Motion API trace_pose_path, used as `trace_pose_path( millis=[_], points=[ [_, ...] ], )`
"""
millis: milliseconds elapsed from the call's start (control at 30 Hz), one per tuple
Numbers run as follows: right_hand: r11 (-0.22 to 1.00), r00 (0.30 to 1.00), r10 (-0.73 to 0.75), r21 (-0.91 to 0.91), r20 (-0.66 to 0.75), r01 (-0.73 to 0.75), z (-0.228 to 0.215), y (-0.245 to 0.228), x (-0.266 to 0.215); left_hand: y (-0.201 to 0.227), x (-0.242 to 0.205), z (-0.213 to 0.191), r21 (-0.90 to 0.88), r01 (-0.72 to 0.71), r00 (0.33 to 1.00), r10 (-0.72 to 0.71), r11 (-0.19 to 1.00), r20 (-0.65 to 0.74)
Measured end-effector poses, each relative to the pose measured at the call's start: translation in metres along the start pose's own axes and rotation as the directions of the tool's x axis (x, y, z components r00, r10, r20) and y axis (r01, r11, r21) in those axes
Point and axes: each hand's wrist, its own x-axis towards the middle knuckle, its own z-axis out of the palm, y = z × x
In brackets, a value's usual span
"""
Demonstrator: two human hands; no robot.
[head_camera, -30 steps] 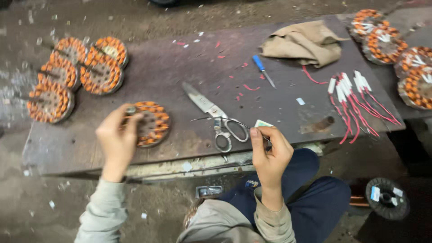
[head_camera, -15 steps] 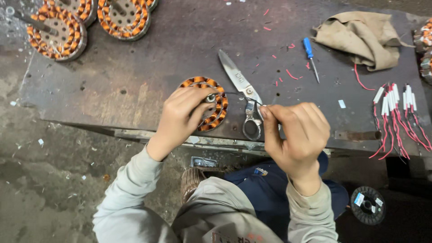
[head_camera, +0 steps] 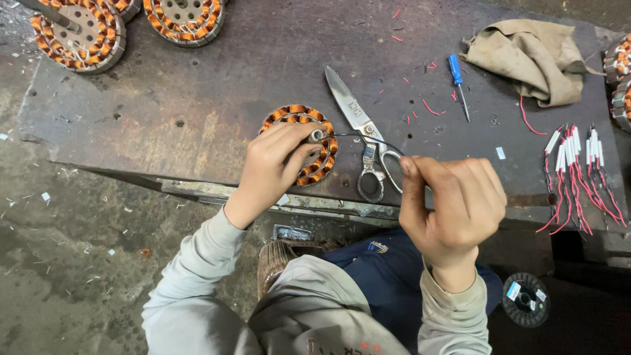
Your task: The person sits at a workbench and uses shears to cut and strip wires. They then insert the prepared wires into slots on a circular copper-wound stator component and secure them.
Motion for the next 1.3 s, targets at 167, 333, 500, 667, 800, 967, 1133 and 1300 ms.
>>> trace_pose_path(
  millis=[167,333,500,667,800,967,1133,1300],
  points=[
    [1.0,0.999,-0.015,0.016,-0.039,0.016,-0.005,-0.001,0.001,-0.002,-0.001,0.003,-0.007,-0.015,1.0,0.015,1.0,-0.015],
    [0.999,0.997,-0.047,0.014,0.06,0.046,-0.001,0.0,0.009,-0.001,0.0,0.004,0.01,-0.011,0.999,0.012,1.0,-0.032],
    [0.995,0.987,-0.089,0.05,0.13,0.083,0.0,-0.004,0.022,-0.001,0.0,0.005,0.015,-0.005,1.0,0.005,1.0,-0.027],
    [0.986,0.945,-0.149,-0.026,0.29,0.163,0.004,-0.004,0.045,-0.002,0.005,0.001,-0.018,0.054,0.997,-0.053,0.998,0.054],
    [0.973,0.921,-0.225,0.023,0.319,0.23,0.015,0.005,0.062,-0.012,0.009,0.001,-0.056,0.049,0.996,-0.045,0.997,0.077],
    [0.961,0.896,-0.275,0.113,0.35,0.251,0.033,0.014,0.076,-0.022,0.021,0.001,-0.131,0.145,0.981,-0.125,0.981,0.149],
    [0.954,0.899,-0.267,0.229,0.347,0.195,0.057,0.023,0.083,-0.033,0.027,-0.002,-0.142,0.082,0.984,-0.058,0.987,0.166],
    [0.942,0.915,-0.229,0.311,0.333,0.123,0.079,0.029,0.083,-0.038,0.028,-0.001,-0.131,0.068,0.983,-0.044,0.989,0.18]
  ],
)
